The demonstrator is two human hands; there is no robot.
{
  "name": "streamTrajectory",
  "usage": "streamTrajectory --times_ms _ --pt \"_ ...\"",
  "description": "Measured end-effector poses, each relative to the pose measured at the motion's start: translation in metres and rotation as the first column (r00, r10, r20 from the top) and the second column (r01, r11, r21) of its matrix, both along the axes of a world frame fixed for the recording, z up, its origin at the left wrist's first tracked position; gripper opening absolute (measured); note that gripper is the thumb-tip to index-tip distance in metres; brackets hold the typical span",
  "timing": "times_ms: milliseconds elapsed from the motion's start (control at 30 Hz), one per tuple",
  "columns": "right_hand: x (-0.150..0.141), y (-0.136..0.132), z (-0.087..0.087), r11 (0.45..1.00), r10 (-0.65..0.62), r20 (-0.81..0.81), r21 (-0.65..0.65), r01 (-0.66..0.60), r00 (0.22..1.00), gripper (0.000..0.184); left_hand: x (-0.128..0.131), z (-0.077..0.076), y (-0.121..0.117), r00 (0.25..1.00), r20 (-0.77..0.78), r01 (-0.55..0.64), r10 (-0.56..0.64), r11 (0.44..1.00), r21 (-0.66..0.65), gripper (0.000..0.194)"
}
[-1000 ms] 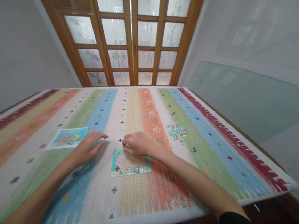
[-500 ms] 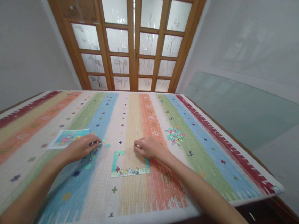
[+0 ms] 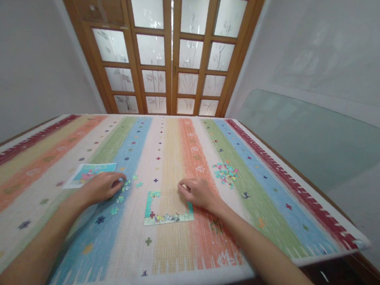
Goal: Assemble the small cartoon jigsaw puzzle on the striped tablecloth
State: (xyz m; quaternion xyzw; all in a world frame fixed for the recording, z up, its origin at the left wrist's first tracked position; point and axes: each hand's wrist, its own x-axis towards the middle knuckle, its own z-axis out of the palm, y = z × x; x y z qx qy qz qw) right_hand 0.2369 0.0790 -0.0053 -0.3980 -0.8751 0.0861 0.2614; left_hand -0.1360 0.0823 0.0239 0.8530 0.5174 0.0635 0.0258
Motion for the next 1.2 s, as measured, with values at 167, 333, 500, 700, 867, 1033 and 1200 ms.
streamTrajectory --times_ms 167,333,500,700,867,1033,1200 --pt "0.004 -0.001 -0.001 1.000 -0.004 0.011 0.009 0.004 1.000 0.027 0.003 -0.008 0.002 1.000 0.003 0.029 -0.029 0.998 0.059 0.030" --pt "0.005 -0.002 -0.002 1.000 -0.001 0.048 0.024 0.000 0.999 0.027 0.006 -0.014 0.002 0.998 0.031 0.060 -0.063 0.992 0.107 0.028" --pt "0.005 -0.003 -0.003 0.999 -0.004 0.077 0.036 0.001 0.997 0.030 0.010 -0.022 0.003 0.996 0.050 0.071 -0.079 0.986 0.153 0.027" --pt "0.004 -0.005 -0.002 0.996 0.024 0.068 0.081 -0.030 0.997 0.032 0.022 -0.026 0.001 0.992 0.085 0.070 -0.090 0.974 0.215 0.031" --pt "0.002 -0.007 0.001 0.995 0.047 0.092 0.083 -0.055 0.995 0.032 0.028 -0.025 -0.001 0.989 0.113 0.068 -0.097 0.970 0.235 0.028" --pt "0.001 -0.009 0.001 0.994 0.044 0.094 0.100 -0.053 0.995 0.034 0.029 -0.026 -0.002 0.992 0.116 0.012 -0.044 0.964 0.266 0.030" --pt "0.001 -0.009 0.001 0.993 0.047 0.104 0.101 -0.058 0.993 0.033 0.028 -0.027 -0.002 0.987 0.162 -0.065 0.018 0.954 0.293 0.027"
